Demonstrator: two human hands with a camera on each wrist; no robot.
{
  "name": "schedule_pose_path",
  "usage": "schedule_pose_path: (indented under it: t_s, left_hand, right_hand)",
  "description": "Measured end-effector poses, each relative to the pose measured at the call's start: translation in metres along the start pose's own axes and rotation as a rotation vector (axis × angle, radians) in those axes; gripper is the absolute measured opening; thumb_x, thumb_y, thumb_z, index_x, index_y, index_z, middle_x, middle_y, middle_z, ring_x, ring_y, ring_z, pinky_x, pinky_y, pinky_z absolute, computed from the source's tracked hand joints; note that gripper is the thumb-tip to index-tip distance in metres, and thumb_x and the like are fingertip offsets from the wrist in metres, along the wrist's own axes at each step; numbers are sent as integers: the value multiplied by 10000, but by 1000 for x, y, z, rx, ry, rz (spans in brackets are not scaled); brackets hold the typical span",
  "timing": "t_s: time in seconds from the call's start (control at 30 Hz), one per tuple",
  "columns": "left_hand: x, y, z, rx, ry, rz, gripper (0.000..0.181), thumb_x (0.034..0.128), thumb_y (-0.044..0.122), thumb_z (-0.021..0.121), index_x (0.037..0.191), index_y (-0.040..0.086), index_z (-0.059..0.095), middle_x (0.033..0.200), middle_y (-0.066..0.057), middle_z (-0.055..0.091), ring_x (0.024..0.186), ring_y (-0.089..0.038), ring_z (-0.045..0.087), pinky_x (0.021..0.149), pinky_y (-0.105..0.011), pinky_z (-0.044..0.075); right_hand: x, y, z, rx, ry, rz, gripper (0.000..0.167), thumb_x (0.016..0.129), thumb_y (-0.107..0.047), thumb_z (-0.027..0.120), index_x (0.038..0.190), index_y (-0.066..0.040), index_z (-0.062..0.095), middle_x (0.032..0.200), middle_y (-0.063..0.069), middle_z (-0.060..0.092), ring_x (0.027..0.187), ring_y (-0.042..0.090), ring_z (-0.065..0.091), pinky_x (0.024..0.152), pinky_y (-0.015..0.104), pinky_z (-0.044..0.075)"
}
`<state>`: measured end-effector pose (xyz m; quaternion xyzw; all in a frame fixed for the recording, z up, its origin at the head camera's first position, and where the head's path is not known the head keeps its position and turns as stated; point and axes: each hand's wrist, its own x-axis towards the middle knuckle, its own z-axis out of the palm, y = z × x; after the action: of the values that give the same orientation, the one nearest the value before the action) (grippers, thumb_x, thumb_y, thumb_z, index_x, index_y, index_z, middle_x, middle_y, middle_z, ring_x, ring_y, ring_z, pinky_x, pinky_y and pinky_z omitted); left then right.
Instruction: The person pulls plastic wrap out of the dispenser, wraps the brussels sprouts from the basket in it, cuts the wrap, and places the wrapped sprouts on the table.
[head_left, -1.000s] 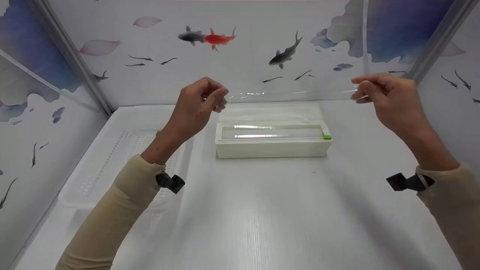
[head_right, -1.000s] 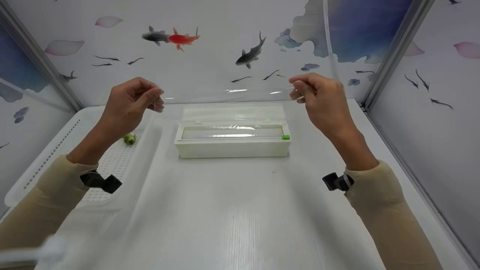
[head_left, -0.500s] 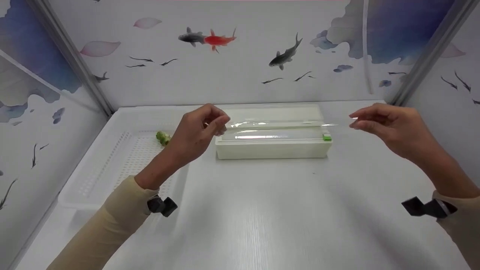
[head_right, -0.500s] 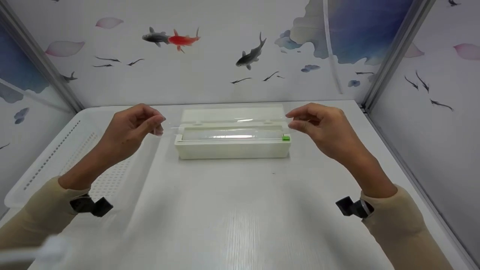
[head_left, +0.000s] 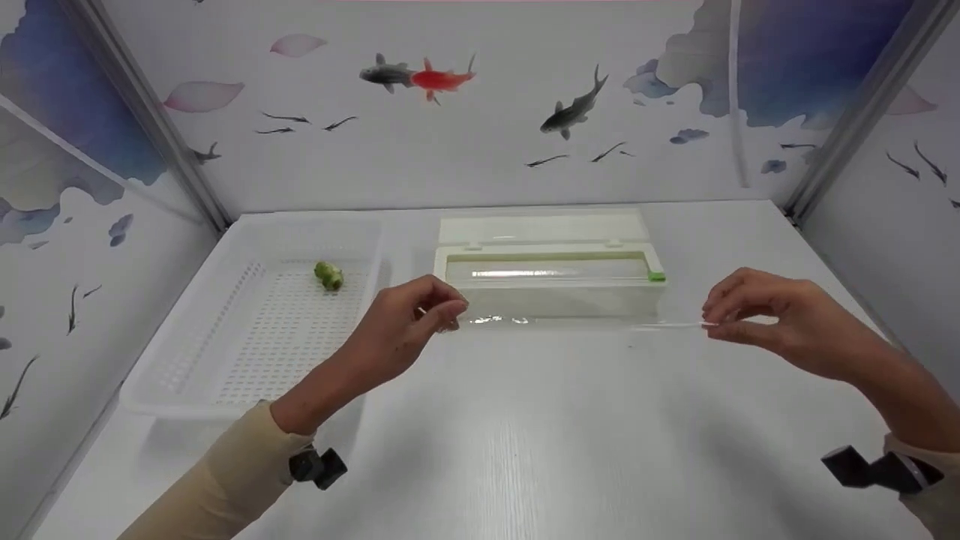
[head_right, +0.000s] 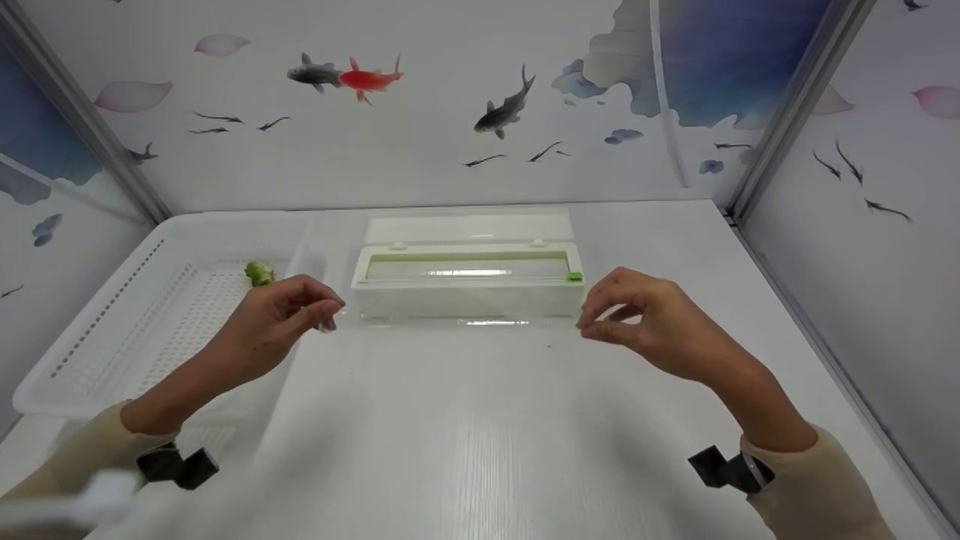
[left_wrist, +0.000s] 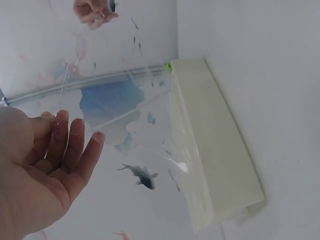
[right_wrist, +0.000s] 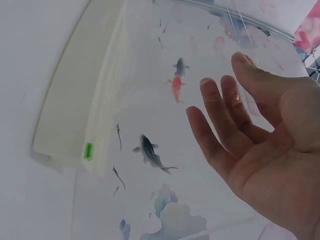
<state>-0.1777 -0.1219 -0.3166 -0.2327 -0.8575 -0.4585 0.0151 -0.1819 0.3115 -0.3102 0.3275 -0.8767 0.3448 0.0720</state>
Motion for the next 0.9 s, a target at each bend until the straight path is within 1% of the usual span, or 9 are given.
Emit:
schedule_pose_path:
  t_s: [0.13, 0.33, 0.4, 0.47, 0.53, 0.63, 0.77, 0.83, 0.9]
  left_hand:
    - [-10, -3, 9, 11, -22, -57, 185, 1013, 186, 599, 1135, 82, 690, 917, -44, 716, 863, -155, 687, 751, -283, 558]
    - [-25, -12, 22, 21, -115, -184, 163, 979, 193, 649, 980, 83, 769, 928, -39, 748, 893, -174, 696, 743, -289, 538]
    - [-31, -15, 25, -2, -135, -223, 151, 966, 202, 668, 950, 87, 765, 980, -50, 718, 917, -195, 699, 769, -306, 549]
    - [-37, -18, 29, -12, -143, -255, 143, 955, 218, 685, 925, 99, 760, 1080, -73, 669, 1029, -233, 676, 826, -346, 554]
    - [-42, -21, 32, -15, -154, -274, 137, 945, 215, 699, 913, 96, 758, 1159, -106, 621, 1165, -283, 623, 926, -420, 546]
    - [-47, -27, 37, -28, -198, -316, 141, 943, 212, 699, 913, 91, 764, 1219, -123, 640, 1245, -341, 581, 953, -471, 536]
    - [-52, -37, 40, -137, -264, -405, 172, 956, 185, 679, 982, 34, 757, 1140, -98, 728, 1076, -322, 702, 835, -407, 600]
    - [-54, -43, 42, -194, -273, -434, 183, 960, 160, 671, 1006, 4, 754, 1084, -119, 750, 1000, -305, 723, 778, -374, 623]
    - [-55, -49, 45, -237, -274, -444, 197, 962, 139, 664, 1023, -28, 751, 1069, -155, 749, 1005, -286, 724, 782, -368, 637]
  right_hand:
    - [-10, 7, 8, 17, -97, 1, 304, 761, 54, 802, 913, -208, 783, 856, -88, 559, 760, 22, 513, 565, 169, 443]
    - [-22, 18, 19, 173, -267, 129, 169, 845, -54, 773, 980, -147, 815, 680, -30, 525, 623, 49, 415, 480, 232, 384]
    - [-26, 22, 23, 217, -308, 161, 151, 870, -72, 755, 997, -132, 813, 680, -46, 565, 627, 28, 471, 504, 218, 428]
    - [-29, 25, 25, 269, -359, 218, 144, 896, -92, 735, 1022, -103, 804, 742, -93, 657, 657, 18, 579, 560, 209, 511]
    - [-31, 28, 28, 315, -415, 295, 173, 921, -118, 713, 1067, -62, 787, 866, -114, 741, 701, 66, 682, 632, 241, 582]
    - [-35, 30, 33, 371, -474, 423, 247, 940, -156, 696, 1130, -10, 753, 1028, 15, 784, 733, 177, 751, 684, 311, 627]
    - [-39, 34, 45, 394, -499, 498, 291, 943, -193, 695, 1162, -7, 738, 1133, 193, 740, 740, 203, 754, 654, 334, 632]
    - [-42, 38, 51, 404, -510, 503, 292, 951, -200, 686, 1174, -17, 735, 1165, 225, 719, 778, 181, 745, 643, 348, 633]
    - [-46, 42, 57, 416, -521, 504, 289, 967, -210, 668, 1184, -30, 730, 1140, 232, 713, 822, 157, 727, 647, 366, 635]
